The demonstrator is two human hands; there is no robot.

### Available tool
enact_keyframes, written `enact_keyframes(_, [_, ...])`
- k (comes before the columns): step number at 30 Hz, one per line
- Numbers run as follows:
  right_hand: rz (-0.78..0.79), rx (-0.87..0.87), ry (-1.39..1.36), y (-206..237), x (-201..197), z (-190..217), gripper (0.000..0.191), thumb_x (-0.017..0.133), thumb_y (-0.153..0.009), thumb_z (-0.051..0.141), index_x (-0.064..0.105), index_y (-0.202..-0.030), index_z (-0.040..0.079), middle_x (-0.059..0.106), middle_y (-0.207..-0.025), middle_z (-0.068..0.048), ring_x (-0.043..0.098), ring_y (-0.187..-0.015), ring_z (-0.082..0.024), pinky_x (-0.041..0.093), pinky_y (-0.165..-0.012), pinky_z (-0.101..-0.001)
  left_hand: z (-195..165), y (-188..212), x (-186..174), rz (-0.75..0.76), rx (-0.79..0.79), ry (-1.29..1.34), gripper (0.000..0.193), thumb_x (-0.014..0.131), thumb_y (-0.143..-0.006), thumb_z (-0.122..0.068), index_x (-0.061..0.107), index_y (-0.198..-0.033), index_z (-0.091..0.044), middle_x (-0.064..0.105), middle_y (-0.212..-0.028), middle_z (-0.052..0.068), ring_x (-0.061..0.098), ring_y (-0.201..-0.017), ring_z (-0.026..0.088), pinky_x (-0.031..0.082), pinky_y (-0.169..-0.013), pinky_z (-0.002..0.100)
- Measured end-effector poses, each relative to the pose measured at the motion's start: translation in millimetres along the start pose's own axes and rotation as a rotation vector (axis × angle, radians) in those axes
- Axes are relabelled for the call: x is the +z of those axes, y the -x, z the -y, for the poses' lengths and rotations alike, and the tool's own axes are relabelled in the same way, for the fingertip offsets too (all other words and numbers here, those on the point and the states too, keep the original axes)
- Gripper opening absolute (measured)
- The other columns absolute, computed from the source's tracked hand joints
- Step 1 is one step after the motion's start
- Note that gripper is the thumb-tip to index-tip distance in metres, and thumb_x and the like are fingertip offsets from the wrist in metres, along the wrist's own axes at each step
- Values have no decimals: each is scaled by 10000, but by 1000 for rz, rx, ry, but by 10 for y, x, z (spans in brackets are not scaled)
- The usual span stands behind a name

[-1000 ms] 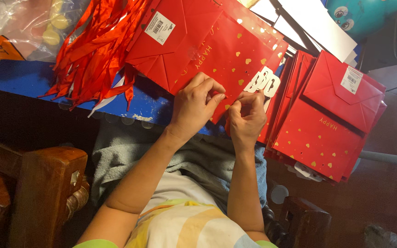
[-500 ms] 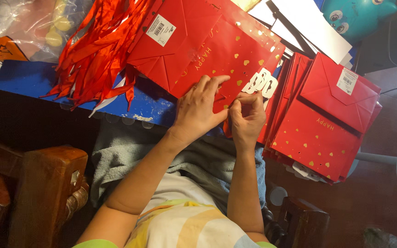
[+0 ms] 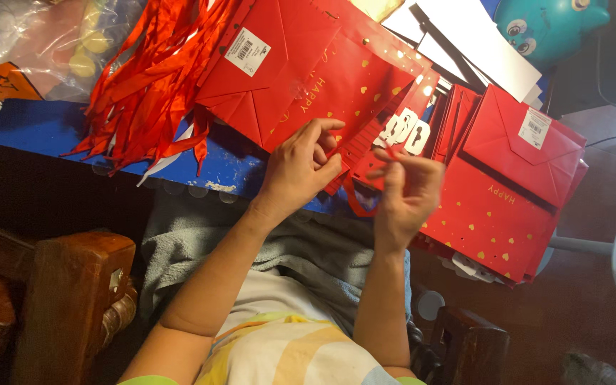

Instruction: The person ties red ribbons around red gift bags with gold hearts. They pick up each bag, thread the ribbon through a slot, and tie a bow by hand. The finished bags are stacked on the table.

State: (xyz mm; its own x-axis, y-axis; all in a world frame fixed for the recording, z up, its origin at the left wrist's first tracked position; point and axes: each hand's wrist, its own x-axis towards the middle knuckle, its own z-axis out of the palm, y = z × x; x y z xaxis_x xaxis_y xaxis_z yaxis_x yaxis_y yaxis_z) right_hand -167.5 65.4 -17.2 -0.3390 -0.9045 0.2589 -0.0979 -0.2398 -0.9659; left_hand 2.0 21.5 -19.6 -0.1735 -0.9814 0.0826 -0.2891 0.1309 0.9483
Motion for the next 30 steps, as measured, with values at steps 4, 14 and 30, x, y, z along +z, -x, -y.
enact_keyframes(4, [0,36,164,-28,-41,181,182,596,-1052,7,598,-1228,54,626,-1030,-92,576,-794,-102,452,-662,-268,7,-13,-4,-1,-39,127,436,713,-897,-80,594,-1317,-87,709,-974,40,729,-745,104,629,-700,268])
enact_keyframes(14, [121,-154,370,227,-124,753,158,641,-1044,-6,685,-1195,-19,626,-1026,-115,610,-803,-152,500,-734,-255,-88,-1,12,-30,69,211,346,736,-926,-108,629,-1253,-78,696,-1029,60,752,-872,141,640,-710,266])
enact_keyframes(30, [125,-457,-350,-197,209,1523,157,633,-1126,19,540,-1252,15,564,-1090,-111,485,-702,-173,427,-615,-327,-236,243,45,141,507,174,639,580,-974,-557,570,-1461,-144,550,-1565,116,409,-1544,340,180,-1251,568])
